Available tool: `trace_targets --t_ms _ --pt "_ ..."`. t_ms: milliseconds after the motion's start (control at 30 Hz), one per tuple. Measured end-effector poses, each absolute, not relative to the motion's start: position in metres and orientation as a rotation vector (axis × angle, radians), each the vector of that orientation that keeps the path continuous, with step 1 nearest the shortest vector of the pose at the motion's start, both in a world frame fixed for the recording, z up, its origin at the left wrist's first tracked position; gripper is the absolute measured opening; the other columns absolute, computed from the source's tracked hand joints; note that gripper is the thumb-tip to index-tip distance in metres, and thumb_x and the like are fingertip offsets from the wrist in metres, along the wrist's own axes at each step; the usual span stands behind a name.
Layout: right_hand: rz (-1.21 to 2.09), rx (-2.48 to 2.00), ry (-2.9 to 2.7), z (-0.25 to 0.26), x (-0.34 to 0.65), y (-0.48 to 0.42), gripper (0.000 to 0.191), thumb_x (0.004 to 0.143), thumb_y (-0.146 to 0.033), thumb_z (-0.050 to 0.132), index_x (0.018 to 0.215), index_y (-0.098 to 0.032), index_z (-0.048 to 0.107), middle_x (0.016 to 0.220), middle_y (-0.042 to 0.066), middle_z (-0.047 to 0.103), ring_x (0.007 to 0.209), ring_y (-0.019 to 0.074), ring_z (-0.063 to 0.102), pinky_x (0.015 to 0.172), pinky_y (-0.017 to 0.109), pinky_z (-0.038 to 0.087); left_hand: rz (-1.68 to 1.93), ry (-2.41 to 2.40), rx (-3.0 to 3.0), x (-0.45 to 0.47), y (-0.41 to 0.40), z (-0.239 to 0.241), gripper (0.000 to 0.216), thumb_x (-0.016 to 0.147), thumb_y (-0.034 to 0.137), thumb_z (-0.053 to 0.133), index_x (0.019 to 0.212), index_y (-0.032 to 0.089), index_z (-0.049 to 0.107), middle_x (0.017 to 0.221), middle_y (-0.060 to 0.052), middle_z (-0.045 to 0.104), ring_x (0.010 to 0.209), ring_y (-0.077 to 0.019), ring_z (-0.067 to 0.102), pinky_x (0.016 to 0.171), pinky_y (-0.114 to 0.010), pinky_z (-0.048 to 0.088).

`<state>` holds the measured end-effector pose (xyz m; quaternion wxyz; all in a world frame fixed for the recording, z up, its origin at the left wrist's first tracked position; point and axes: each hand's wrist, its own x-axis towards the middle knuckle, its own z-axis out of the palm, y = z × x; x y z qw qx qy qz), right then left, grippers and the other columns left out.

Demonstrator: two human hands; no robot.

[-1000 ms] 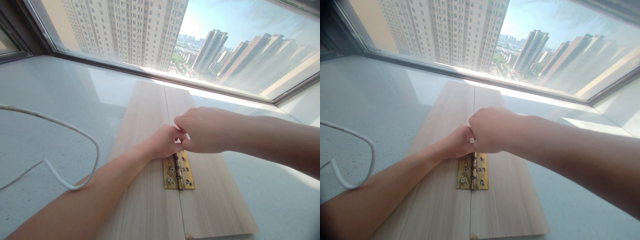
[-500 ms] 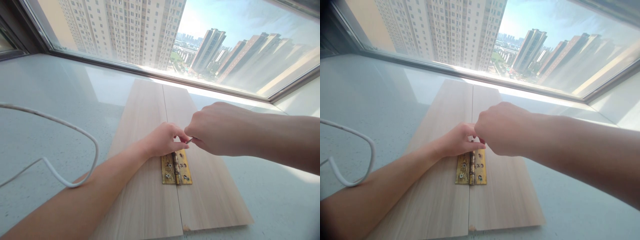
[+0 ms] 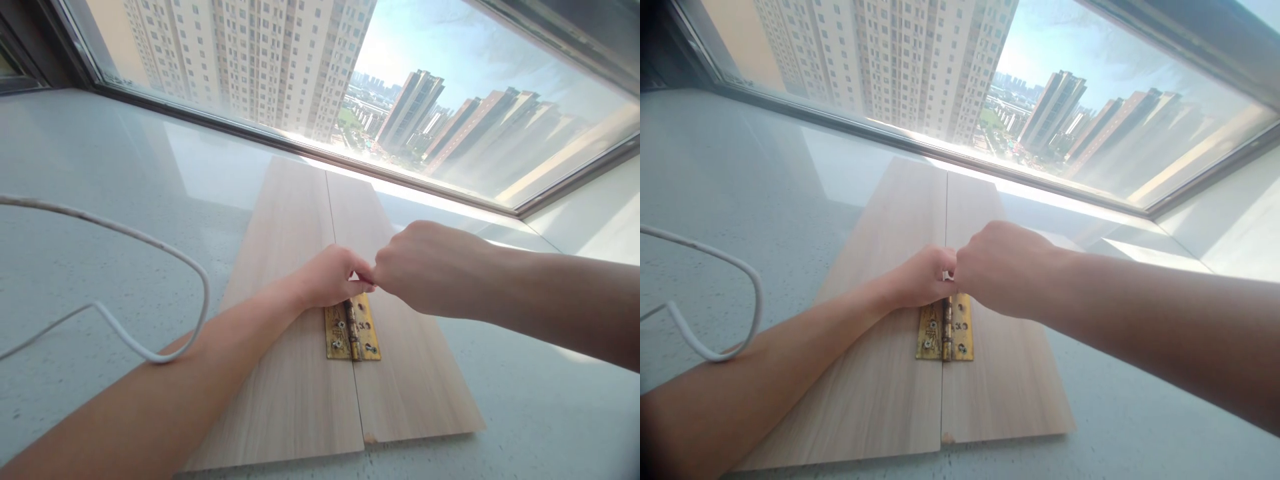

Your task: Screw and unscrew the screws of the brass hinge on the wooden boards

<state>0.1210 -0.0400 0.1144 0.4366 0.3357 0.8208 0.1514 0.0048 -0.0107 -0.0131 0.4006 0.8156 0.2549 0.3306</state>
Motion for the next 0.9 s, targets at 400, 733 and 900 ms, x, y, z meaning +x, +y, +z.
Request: trace_targets --t_ms 400,733,900 --pt "0.375 0.988 2.003 0.114 0.106 -0.031 0.015 0.074 -0.024 0.056 0.061 -0.019 0.061 0.053 0.002 0.053 0.043 0.0125 0.043 0.044 0.028 0.027 0.852 0.660 2.005 0.008 -0.010 -0.015 0.009 0.072 0.020 0.065 0.076 0.015 0.070 0.074 0.000 0.069 0.069 -0.0112 0.056 0.065 -0.024 0.043" --pt "0.361 0.821 1.996 0.110 0.111 -0.032 0.017 0.067 -0.007 0.054 0.055 -0.018 0.057 0.047 0.001 0.049 0.042 0.0124 0.043 0.044 0.029 0.027 0.837 0.673 2.021 0.008 -0.008 -0.018 0.011 0.071 0.024 0.065 0.074 0.015 0.071 0.072 -0.001 0.068 0.067 -0.0123 0.056 0.062 -0.025 0.041" --pt "0.273 0.991 2.028 0.108 0.109 -0.027 0.014 0.073 -0.019 0.053 0.062 -0.019 0.061 0.052 0.002 0.051 0.041 0.0113 0.041 0.043 0.028 0.027 0.836 0.688 2.044 0.008 -0.009 -0.015 0.010 0.071 0.022 0.065 0.076 0.016 0.071 0.077 -0.001 0.070 0.067 -0.0117 0.056 0.063 -0.025 0.042"
